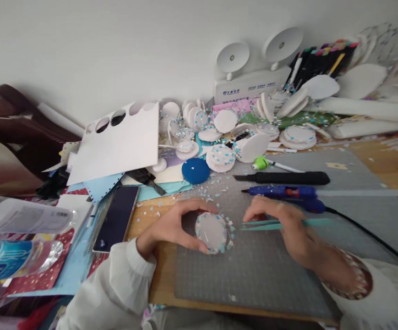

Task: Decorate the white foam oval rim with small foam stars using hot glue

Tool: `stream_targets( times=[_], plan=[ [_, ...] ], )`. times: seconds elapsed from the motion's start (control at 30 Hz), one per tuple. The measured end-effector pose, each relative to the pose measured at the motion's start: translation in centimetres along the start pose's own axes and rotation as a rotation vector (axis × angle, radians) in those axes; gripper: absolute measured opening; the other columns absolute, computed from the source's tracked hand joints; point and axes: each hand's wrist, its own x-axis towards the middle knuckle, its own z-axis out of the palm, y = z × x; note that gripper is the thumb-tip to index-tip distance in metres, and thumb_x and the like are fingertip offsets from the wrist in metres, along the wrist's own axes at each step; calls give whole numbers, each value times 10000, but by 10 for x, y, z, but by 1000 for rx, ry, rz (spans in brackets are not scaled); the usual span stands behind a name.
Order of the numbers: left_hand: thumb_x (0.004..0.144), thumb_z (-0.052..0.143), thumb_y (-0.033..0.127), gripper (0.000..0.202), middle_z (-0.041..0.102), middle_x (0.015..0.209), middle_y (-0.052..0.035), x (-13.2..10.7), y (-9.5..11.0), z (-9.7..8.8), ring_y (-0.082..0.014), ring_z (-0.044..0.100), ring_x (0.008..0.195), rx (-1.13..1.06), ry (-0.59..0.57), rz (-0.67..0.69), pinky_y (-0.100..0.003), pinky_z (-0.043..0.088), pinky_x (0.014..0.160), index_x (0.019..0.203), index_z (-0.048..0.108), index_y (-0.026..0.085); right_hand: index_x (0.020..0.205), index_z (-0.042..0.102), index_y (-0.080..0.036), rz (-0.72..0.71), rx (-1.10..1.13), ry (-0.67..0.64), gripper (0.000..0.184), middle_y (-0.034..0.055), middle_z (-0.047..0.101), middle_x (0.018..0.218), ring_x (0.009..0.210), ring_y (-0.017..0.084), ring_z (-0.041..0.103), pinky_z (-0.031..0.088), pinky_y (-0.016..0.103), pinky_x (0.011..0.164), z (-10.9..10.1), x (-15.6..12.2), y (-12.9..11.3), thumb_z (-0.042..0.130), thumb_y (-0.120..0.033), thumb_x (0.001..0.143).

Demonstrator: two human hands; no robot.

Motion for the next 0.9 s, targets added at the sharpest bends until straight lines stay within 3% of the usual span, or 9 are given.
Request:
stream_targets(
  times=[0.1,0.33,0.53,0.7,0.9],
  plan=[
    [530,885,353,685,667,1105,-75,1,4,-2,-245,615,993,18,-47,-36,-333,461,889,1152,642,200,714,622,-217,51,-51,-10,550,21,640,687,627,154,571,396,275,523,-3,-3,-2,214,-449,1002],
    [542,872,384,725,650,1167,-69,3,10,-8,-262,587,1064,126,-186,-60,-364,427,960,1205,619,234,666,499,-216,65,-140,-8,349,-37,493,570,495,98,451,357,240,476,-6,4,-10,372,-303,979],
    [548,870,367,802,621,1202,-75,3,11,-7,-254,572,1072,140,-201,-72,-356,432,947,1272,555,225,915,428,-254,97,-52,-102,50,-77,464,599,476,90,450,342,208,430,0,8,-9,451,-217,938],
    [582,853,394,669,670,1139,-62,3,12,-6,-248,585,1058,149,-222,7,-366,393,982,1185,624,218,961,351,-275,14,-73,-141,167,-105,431,558,401,84,402,298,198,380,0,-2,-7,453,-150,918],
    [573,859,414,643,696,1138,-75,2,15,-2,-265,598,1094,143,-239,84,-376,378,1018,1151,649,224,870,489,-241,-159,-314,-56,86,-33,580,664,555,116,555,430,231,526,-2,-3,-4,565,-202,868]
  ],
)
